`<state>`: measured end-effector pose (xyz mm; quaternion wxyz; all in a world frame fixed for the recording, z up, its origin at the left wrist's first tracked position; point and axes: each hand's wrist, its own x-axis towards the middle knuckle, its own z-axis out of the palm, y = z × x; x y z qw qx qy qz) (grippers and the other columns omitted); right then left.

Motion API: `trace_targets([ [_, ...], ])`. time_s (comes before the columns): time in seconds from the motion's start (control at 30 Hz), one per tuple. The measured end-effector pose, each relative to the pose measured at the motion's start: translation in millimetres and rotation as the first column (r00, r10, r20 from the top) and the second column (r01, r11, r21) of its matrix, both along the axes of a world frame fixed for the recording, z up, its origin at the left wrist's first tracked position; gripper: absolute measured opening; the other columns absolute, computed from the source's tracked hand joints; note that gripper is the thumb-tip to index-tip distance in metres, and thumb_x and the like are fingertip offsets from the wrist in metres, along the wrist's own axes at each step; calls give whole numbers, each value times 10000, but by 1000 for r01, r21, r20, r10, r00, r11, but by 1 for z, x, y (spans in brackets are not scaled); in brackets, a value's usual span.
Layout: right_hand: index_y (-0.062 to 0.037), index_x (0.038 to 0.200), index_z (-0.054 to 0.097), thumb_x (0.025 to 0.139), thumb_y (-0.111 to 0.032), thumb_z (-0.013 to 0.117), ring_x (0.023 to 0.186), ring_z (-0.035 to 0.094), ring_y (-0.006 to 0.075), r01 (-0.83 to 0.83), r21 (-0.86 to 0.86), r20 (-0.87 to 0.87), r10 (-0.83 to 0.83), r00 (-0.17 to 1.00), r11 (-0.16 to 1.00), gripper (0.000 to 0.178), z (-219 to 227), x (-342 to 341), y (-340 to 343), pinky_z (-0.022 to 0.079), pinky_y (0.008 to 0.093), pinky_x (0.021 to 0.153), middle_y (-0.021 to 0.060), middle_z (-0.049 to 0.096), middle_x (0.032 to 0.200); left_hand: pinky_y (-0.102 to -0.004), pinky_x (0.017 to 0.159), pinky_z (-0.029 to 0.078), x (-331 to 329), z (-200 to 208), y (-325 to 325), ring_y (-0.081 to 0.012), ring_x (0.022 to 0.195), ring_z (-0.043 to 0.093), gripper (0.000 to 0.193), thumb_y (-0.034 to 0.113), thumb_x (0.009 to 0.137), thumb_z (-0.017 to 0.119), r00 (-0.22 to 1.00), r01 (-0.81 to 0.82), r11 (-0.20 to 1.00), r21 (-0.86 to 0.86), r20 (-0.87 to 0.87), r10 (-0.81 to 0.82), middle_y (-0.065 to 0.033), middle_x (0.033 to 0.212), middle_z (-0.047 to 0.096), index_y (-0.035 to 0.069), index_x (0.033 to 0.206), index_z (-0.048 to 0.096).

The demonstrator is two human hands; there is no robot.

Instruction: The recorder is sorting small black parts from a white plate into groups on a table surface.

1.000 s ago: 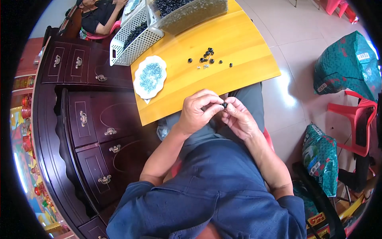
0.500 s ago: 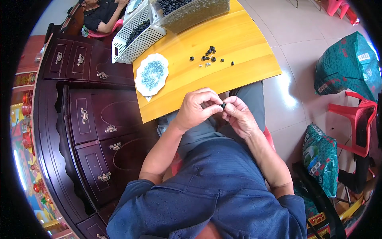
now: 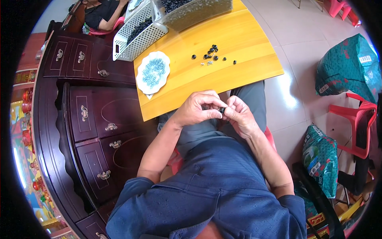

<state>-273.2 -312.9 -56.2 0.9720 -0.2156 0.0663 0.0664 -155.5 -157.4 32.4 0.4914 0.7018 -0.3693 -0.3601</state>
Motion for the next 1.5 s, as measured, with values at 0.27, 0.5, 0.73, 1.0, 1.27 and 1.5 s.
trace_targets([
  [0.27, -100, 899, 552, 922, -78, 690, 698, 554, 63, 45, -58, -15, -46, 999, 997, 141, -4, -2, 7, 443, 212, 607, -13, 612, 795, -280, 788, 471, -9, -15, 4, -147, 847, 610, 186, 19, 776, 778, 999, -44, 997, -63, -15, 43, -37, 883, 642, 24, 945, 701],
  [0.5, -119, 930, 541, 881, -178, 774, 732, 563, 69, -1, -52, -12, 1, 1000, 999, 245, 2, -2, 6, 465, 224, 681, -40, 595, 803, -260, 620, 431, -12, -20, 6, -101, 718, 558, 168, 96, 804, 801, 990, -63, 990, -130, 116, 78, -3, 791, 612, 39, 916, 689],
  [0.73, -108, 885, 552, 912, -100, 714, 680, 563, 58, -22, -180, -27, 18, 999, 983, 165, 1, -1, 7, 457, 211, 594, -4, 637, 810, -294, 729, 437, -12, -17, 14, -168, 769, 554, 192, 46, 769, 790, 990, -44, 995, -85, 133, 55, -25, 795, 572, 50, 915, 664],
  [1.0, -76, 1029, 627, 946, -171, 682, 699, 606, 118, -97, -142, -104, 82, 991, 985, 137, 3, 1, 16, 518, 258, 641, 26, 651, 851, -294, 619, 432, -15, -25, 24, -116, 673, 518, 194, 86, 765, 805, 964, -94, 984, -150, 232, 128, 0, 729, 522, 41, 871, 648],
  [1.27, -22, 1089, 635, 926, -313, 714, 761, 571, 91, -211, -163, -101, 197, 975, 964, 343, 3, 3, 19, 476, 245, 719, 10, 638, 903, -299, 715, 477, -18, -20, 33, -185, 760, 607, 251, 60, 749, 814, 979, -184, 964, -192, 49, 197, -43, 845, 647, 47, 968, 692],
  [1.5, -17, 1135, 645, 948, -396, 668, 746, 569, 63, -172, -257, -77, 157, 985, 951, 424, 23, 4, 32, 469, 202, 654, -12, 630, 899, -291, 706, 476, -13, -10, 42, -180, 755, 618, 265, 73, 755, 817, 930, -98, 961, -259, 320, 182, -58, 836, 652, 35, 999, 719],
])
